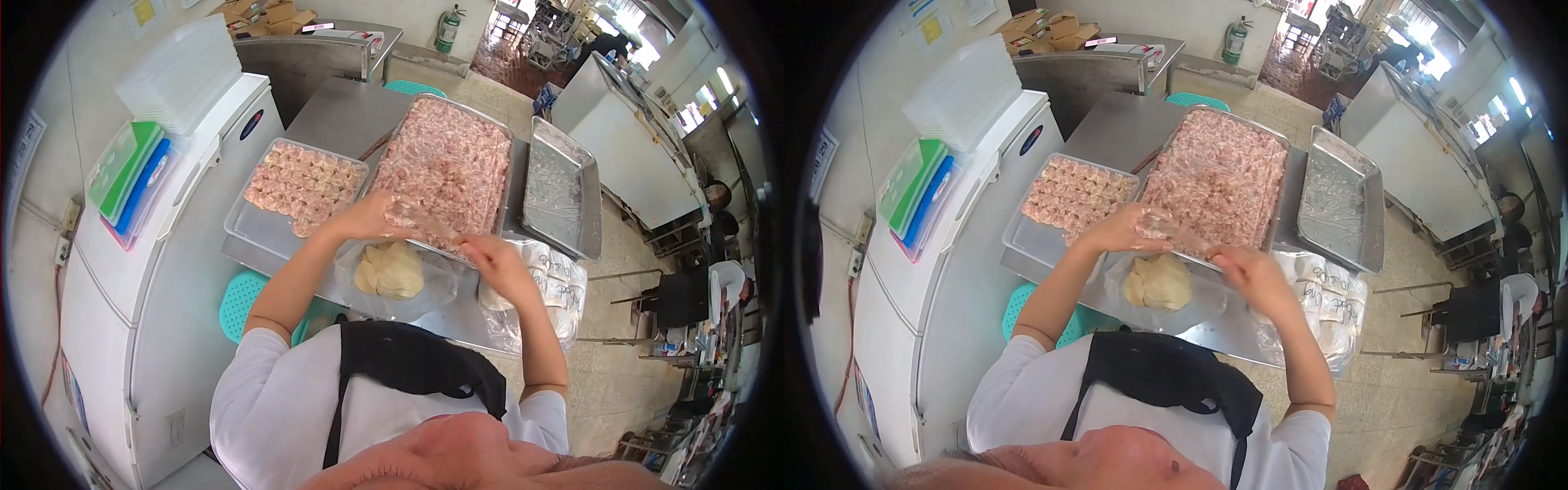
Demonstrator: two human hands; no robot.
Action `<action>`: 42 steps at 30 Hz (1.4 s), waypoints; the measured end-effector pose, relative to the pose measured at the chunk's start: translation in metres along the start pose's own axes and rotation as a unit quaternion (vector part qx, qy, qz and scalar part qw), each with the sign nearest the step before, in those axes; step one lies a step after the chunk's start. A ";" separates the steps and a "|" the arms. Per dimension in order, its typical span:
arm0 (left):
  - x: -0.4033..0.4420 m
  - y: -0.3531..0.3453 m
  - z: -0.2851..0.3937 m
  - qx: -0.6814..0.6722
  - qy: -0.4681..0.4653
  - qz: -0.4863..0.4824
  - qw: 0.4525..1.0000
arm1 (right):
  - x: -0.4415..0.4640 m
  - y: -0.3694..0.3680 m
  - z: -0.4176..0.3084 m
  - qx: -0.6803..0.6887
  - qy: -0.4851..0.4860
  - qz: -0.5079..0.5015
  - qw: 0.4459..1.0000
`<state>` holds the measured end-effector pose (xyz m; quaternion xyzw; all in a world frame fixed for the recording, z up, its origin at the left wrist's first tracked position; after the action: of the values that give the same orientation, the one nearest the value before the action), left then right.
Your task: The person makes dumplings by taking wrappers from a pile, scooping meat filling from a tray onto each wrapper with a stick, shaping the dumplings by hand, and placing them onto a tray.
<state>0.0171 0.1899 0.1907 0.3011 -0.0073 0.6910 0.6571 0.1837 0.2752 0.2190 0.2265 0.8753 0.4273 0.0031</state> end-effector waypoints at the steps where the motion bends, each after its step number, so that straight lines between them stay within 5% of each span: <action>1: -0.006 0.004 -0.003 0.049 -0.008 -0.011 0.999 | 0.003 -0.020 -0.002 0.039 -0.061 -0.059 0.996; 4: -0.027 0.017 -0.028 0.124 0.030 -0.023 0.992 | 0.020 -0.018 -0.023 -0.082 -0.016 -0.053 0.995; 6: -0.039 0.029 -0.033 0.152 0.078 -0.025 0.985 | 0.021 -0.008 -0.040 -0.173 -0.082 -0.027 0.981; 8: -0.048 0.048 -0.021 0.093 0.148 0.023 0.984 | 0.018 -0.002 -0.072 -0.192 -0.035 0.085 0.977; 12: -0.059 0.049 -0.037 0.086 0.106 -0.043 0.990 | 0.030 -0.036 -0.072 -0.220 -0.015 0.058 0.974; 14: -0.077 0.072 -0.043 0.142 0.061 0.089 0.984 | 0.035 -0.026 -0.090 -0.214 -0.030 0.059 0.975; 18: -0.080 0.081 -0.026 0.109 0.053 0.031 0.992 | 0.036 -0.046 -0.096 -0.094 -0.065 0.066 0.991; 21: -0.086 0.080 -0.023 0.003 0.034 0.015 0.999 | 0.041 -0.099 -0.075 -0.096 -0.073 -0.028 0.992; 27: -0.147 0.139 -0.039 0.144 0.090 0.050 0.984 | 0.027 -0.081 -0.043 0.012 -0.089 0.033 0.995; 29: -0.199 0.172 -0.060 0.120 0.287 0.159 0.937 | 0.008 -0.075 -0.021 0.059 -0.098 0.068 0.991; 30: -0.226 0.175 -0.084 0.122 0.290 0.160 0.936 | -0.004 -0.077 0.006 0.092 -0.179 0.057 0.978; 32: -0.268 0.179 -0.115 0.411 0.155 0.163 0.884 | -0.025 -0.078 0.037 0.127 -0.260 0.043 0.956; 33: -0.273 0.174 -0.114 0.413 0.157 0.161 0.883 | -0.034 -0.077 0.048 0.162 -0.287 0.052 0.943; 35: -0.290 0.152 -0.140 0.277 0.305 0.125 0.903 | -0.053 -0.077 0.073 0.221 -0.352 0.060 0.908; 42: -0.259 0.118 -0.127 0.277 0.374 0.193 0.864 | -0.061 -0.064 0.086 0.283 -0.350 0.088 0.888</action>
<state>-0.1538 -0.0086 0.0224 0.1822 0.3723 0.8386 0.3535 0.2301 0.2808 0.1047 0.4291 0.8775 0.0527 0.2077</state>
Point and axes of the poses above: each hand's wrist, its own x-axis towards the middle knuckle, its own y-axis out of the back of the hand, z = x × y, the point moved 9 cm from there along x, towards the middle knuckle, and after that the axes turned 12 degrees about -y, right-handed, at the moved point
